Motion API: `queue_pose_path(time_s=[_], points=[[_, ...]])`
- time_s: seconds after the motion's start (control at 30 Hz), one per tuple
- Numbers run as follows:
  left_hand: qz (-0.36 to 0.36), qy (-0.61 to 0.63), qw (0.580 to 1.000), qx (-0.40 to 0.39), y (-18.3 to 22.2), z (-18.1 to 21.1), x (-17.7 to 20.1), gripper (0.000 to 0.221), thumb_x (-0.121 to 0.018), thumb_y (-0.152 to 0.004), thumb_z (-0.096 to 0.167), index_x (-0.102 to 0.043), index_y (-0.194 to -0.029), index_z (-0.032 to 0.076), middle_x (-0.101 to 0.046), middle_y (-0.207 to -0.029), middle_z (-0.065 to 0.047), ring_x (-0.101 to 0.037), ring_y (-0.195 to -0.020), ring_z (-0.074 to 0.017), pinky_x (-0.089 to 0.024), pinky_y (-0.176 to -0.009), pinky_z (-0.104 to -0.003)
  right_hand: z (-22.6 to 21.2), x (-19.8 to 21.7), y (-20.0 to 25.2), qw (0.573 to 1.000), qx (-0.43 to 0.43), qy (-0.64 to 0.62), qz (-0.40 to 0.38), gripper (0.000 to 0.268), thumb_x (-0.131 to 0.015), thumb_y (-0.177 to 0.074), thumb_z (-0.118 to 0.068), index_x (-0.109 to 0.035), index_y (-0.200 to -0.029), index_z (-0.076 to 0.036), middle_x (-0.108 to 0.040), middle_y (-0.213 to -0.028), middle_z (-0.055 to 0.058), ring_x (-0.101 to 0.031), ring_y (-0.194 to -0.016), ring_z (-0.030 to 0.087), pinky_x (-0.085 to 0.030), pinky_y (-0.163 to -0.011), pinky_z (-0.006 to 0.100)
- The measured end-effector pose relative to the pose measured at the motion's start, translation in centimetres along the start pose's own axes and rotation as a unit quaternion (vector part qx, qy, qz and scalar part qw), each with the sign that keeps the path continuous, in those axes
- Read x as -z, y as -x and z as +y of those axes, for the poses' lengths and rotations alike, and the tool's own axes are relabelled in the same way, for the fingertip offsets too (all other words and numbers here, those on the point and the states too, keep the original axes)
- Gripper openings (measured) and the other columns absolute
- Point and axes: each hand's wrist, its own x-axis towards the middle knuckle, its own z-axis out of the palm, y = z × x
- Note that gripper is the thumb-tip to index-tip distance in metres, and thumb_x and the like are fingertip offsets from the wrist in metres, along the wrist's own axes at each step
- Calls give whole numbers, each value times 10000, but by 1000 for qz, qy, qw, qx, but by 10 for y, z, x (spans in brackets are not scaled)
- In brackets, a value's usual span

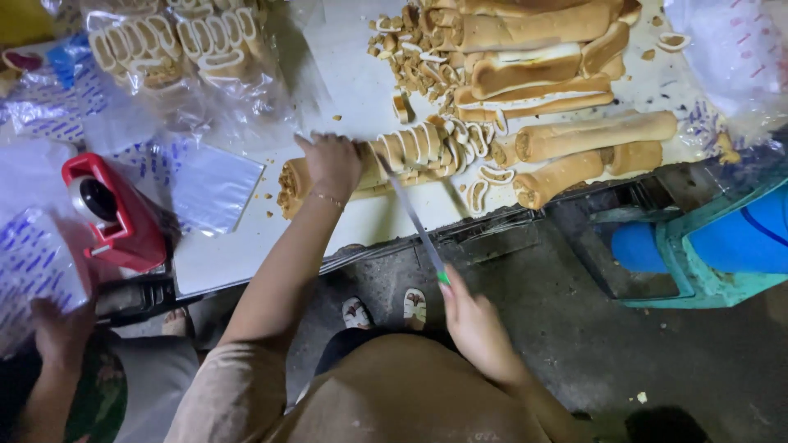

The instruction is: Slicing long bread rolls into thin pieces using a knife on a bakery production table.

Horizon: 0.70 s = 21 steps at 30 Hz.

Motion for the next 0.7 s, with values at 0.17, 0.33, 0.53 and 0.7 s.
queue_pose_path(time_s=[0.17, 0.33, 0.53, 0.7], points=[[90, -41, 995, -9, 8, -6, -20, 435, -357, -1027, 322, -738, -942, 132, -706, -855, -64, -675, -859, -324, -437, -748, -550, -49, -12, -52, 995, 67, 25, 65, 442, -334, -1081, -372, -417, -1493, -234, -696, -716, 259, -744, -749, 445, -591, -638, 533], [82, -12, 996, -18, 5, -8, -25, 420, -358, -968, 255, -749, -965, 103, -728, -880, -83, -678, -882, -334, -445, -747, -498, -67, 2, -51, 993, 108, 18, 52, 411, -371, -1093, -275, -474, -1457, -116, -687, -646, 257, -731, -583, 363, -586, -515, 421], [101, -16, 995, -1, 9, -5, -16, 412, -371, -1045, 261, -741, -946, 109, -716, -848, -65, -664, -855, -320, -450, -761, -514, -107, -21, -205, 989, 137, 30, 38, 418, -292, -1088, -334, -467, -1431, -171, -687, -781, 195, -752, -762, 381, -604, -600, 507], [107, 5, 994, 6, 8, -7, -18, 360, -406, -994, 224, -744, -927, 118, -708, -828, -58, -667, -862, -314, -456, -704, -520, -107, 54, -79, 992, 94, 70, -40, 419, -334, -1064, -333, -506, -1419, -195, -710, -817, 226, -749, -829, 421, -602, -678, 515]])
